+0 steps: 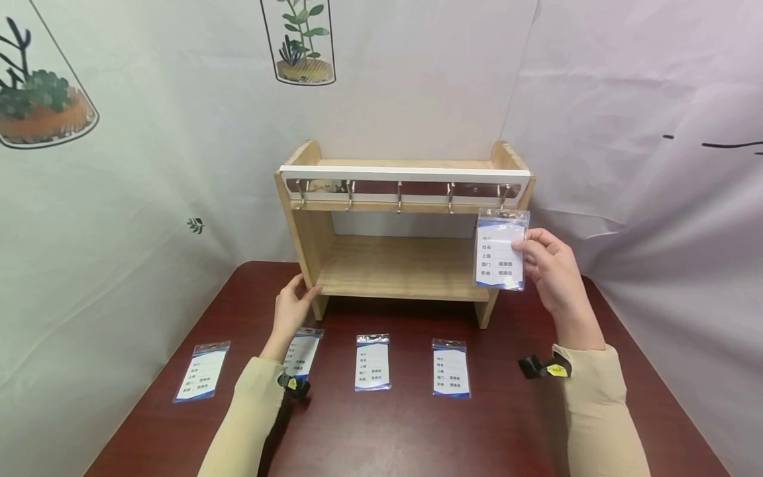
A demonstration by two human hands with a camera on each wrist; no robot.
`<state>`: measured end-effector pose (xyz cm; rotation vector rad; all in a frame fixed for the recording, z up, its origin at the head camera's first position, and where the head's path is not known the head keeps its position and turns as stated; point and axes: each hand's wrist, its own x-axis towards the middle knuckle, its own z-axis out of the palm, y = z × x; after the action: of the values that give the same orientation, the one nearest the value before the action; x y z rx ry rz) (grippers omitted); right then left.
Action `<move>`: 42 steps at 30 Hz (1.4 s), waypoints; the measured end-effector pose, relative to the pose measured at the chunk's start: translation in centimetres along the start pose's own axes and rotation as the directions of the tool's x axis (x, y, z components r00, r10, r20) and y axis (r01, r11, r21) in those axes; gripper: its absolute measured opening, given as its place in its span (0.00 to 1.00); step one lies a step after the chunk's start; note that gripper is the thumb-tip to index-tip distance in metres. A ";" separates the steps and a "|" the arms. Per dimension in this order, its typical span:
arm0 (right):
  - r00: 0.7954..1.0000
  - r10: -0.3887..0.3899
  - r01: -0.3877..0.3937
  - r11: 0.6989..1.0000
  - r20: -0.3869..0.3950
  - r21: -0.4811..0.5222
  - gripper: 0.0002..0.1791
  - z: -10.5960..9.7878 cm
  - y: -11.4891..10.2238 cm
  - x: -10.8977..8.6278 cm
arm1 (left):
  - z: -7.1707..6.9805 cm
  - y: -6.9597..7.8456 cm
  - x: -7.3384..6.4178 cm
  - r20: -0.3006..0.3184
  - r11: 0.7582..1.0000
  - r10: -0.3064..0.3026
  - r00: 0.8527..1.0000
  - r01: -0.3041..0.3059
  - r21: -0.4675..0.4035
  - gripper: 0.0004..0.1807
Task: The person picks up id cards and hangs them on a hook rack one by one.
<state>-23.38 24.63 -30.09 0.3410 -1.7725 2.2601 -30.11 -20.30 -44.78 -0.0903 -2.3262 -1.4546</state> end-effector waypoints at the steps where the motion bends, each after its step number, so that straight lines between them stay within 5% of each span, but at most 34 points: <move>1: 1.000 0.000 0.000 1.000 0.000 0.002 0.09 0.0 0.0 0.0 | 0.0 -0.1 0.0 -0.003 1.000 0.002 1.000 -0.002 0.003 0.26; 42: 0.995 0.021 -0.023 1.000 -0.097 -0.020 0.09 0.1 0.8 0.7 | 0.2 -0.1 0.0 -0.016 1.000 -0.009 1.000 0.009 -0.010 0.25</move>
<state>-24.29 24.43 -30.55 0.2054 -1.7586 2.2307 -30.21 -20.18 -44.99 -0.0707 -2.3098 -1.4664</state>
